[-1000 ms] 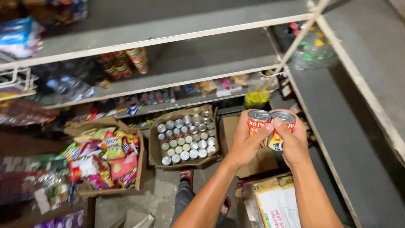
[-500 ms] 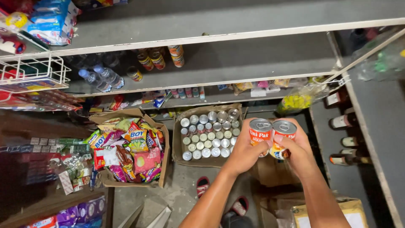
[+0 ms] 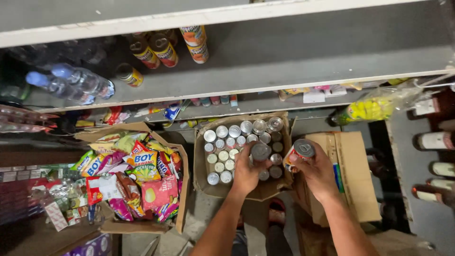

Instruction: Moving canned goods between shelves and into a cardboard box to organize a storage area.

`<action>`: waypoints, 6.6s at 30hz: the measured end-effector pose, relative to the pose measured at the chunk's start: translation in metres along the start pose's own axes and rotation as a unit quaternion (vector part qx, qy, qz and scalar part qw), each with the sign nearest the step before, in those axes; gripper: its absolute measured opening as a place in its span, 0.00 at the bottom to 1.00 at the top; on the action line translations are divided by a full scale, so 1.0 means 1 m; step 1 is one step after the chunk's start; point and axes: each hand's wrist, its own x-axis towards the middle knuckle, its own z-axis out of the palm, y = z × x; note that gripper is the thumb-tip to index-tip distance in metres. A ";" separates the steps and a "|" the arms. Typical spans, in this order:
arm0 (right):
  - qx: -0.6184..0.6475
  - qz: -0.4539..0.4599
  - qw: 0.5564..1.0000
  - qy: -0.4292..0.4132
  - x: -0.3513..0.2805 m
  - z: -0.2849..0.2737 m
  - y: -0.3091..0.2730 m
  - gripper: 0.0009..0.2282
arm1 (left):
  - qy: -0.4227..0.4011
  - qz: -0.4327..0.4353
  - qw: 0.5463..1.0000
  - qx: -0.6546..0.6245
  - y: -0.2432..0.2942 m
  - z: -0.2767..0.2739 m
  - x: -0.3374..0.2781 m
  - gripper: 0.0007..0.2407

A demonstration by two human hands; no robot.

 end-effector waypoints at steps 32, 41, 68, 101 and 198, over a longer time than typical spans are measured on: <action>-0.122 0.004 0.992 0.020 0.164 0.059 0.392 0.27 | 0.094 0.067 0.875 0.471 -0.380 0.018 0.198 0.33; -0.141 -0.028 0.989 0.023 0.173 0.051 0.432 0.29 | 0.135 0.115 0.864 0.471 -0.404 0.017 0.193 0.29; -0.213 0.001 0.976 0.046 0.234 0.068 0.465 0.27 | -0.072 -0.014 0.826 0.559 -0.375 0.020 0.170 0.43; 0.119 0.125 0.984 0.054 0.108 0.026 0.308 0.16 | -0.023 -0.058 0.910 0.409 -0.216 0.037 0.077 0.40; -0.511 0.006 0.657 0.555 -0.578 -0.450 -0.192 0.29 | -0.596 0.496 0.619 0.125 0.260 0.571 -0.423 0.29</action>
